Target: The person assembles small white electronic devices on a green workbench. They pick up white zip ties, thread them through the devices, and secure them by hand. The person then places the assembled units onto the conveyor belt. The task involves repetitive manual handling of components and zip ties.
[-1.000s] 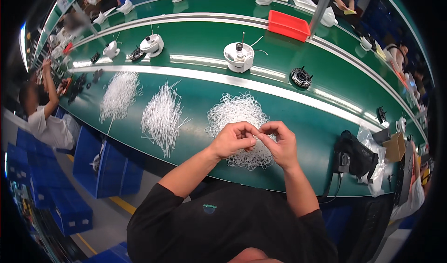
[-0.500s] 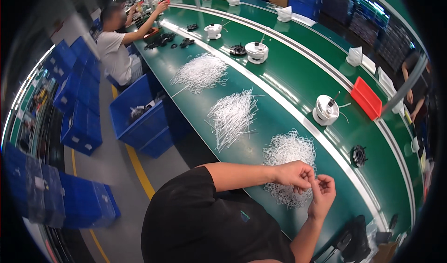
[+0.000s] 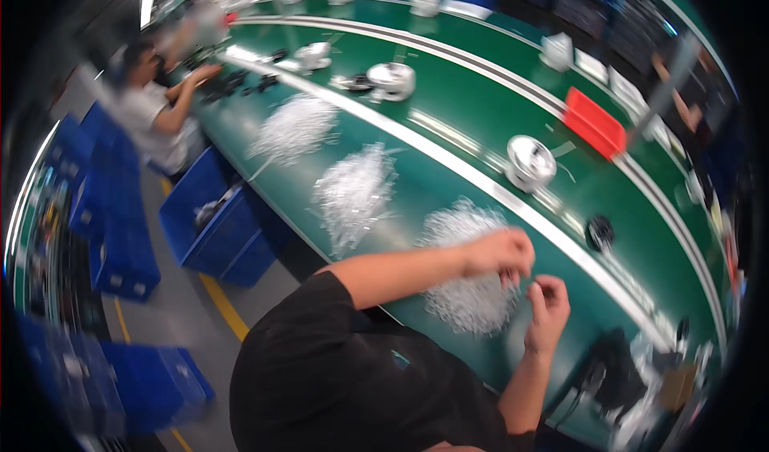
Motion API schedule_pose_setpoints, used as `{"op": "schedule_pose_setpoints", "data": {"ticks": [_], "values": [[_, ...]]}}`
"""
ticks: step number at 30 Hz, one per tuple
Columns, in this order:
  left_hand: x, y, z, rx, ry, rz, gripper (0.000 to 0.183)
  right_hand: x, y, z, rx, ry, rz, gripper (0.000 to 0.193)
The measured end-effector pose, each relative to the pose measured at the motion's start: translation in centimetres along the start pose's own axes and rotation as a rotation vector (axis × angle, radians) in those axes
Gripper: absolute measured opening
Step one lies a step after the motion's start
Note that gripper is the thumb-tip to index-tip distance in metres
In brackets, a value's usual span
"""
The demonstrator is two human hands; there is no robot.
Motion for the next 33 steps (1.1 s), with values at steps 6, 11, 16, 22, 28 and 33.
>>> {"op": "schedule_pose_setpoints", "data": {"ticks": [6, 11, 16, 22, 28, 33], "values": [[-3.0, 6.8, -12.3, -0.697, 0.152, -0.021, 0.035, -0.8, -0.4, -2.5, -0.071, 0.01, 0.046, 0.013], [-1.7, 14.3, -18.0, -0.704, 0.446, -0.154, 0.052, -1.1, 0.3, -3.2, -0.094, -0.1, 0.085, 0.024], [-0.1, 17.9, -15.9, -0.595, 0.311, -0.145, 0.034, -0.4, 2.3, -4.2, -0.136, -0.312, -0.017, 0.035], [0.8, 18.3, -10.2, -0.457, 0.417, -0.059, 0.032, -0.4, 6.9, -7.8, -0.283, -0.563, -0.208, 0.041], [1.3, 14.5, -1.8, -0.202, 0.479, -0.079, 0.032, 1.3, 8.6, -10.4, -0.32, -0.701, -0.237, 0.039], [3.2, 11.3, 1.7, -0.034, 0.508, -0.179, 0.032, 3.0, 7.3, -11.9, -0.258, -0.757, -0.127, 0.027]]}}
Point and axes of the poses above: each hand's wrist, its own y-axis towards the middle knuckle, its own z-axis out of the palm, x = y × z, the point moved 3 cm from there along y, towards the middle knuckle, and after that the axes turned 11 degrees about y, right-handed, at the moved point
